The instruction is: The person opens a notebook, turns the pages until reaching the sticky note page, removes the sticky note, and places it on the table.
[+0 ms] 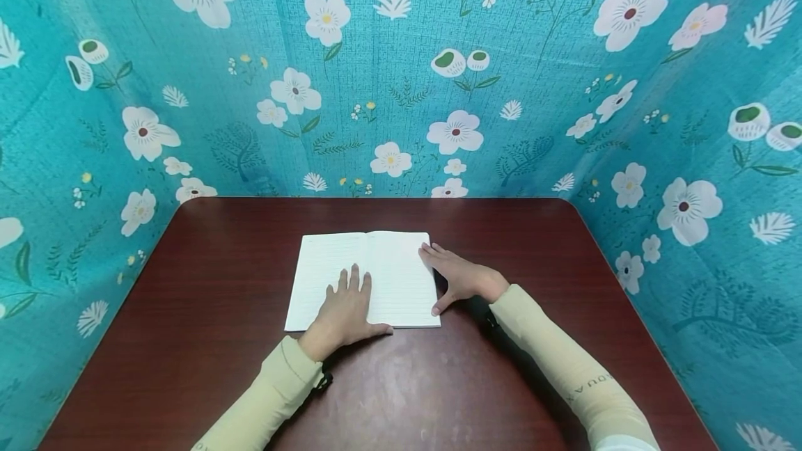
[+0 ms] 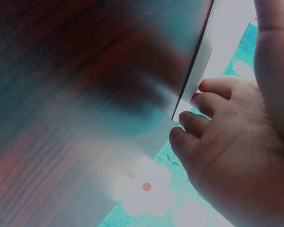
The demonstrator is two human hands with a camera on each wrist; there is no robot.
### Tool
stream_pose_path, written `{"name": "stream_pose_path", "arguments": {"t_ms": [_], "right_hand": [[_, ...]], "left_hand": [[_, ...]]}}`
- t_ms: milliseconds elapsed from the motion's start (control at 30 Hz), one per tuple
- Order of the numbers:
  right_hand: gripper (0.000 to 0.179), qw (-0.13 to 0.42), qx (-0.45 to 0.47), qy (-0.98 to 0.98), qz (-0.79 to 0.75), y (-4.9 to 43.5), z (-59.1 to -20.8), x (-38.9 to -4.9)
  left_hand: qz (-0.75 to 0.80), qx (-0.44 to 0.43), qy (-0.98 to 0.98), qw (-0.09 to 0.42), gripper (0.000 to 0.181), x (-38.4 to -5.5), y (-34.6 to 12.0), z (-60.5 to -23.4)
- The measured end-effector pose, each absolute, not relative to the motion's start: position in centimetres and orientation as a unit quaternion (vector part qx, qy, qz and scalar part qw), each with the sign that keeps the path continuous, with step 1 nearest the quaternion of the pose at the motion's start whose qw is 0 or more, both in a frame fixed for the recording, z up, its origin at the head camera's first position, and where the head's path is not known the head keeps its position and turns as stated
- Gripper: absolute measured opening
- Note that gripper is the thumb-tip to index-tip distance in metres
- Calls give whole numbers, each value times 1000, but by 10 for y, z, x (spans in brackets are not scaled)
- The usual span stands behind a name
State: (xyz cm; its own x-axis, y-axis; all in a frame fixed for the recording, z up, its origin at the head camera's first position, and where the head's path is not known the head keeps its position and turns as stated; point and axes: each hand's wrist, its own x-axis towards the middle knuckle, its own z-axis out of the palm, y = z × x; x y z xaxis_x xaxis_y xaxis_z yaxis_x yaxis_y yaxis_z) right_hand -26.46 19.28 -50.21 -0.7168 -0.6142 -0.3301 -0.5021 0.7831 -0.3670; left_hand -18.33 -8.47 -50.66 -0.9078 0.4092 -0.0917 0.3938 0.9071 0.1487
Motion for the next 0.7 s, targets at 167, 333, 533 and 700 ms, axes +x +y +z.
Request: {"name": "stream_pose_path", "arguments": {"t_ms": [167, 333, 533, 700], "right_hand": [[133, 224, -306, 917, -124, 194, -502, -264], [133, 225, -301, 918, -125, 194, -503, -264], [133, 227, -300, 917, -131, 193, -500, -263], [132, 226, -304, 916, -134, 193, -500, -262]], "left_hand": [[82, 202, 973, 74, 117, -183, -86, -505], [87, 202, 972, 83, 114, -184, -87, -504], [87, 209, 971, 82, 111, -184, -88, -503], [87, 214, 970, 82, 109, -185, -89, -502]]}}
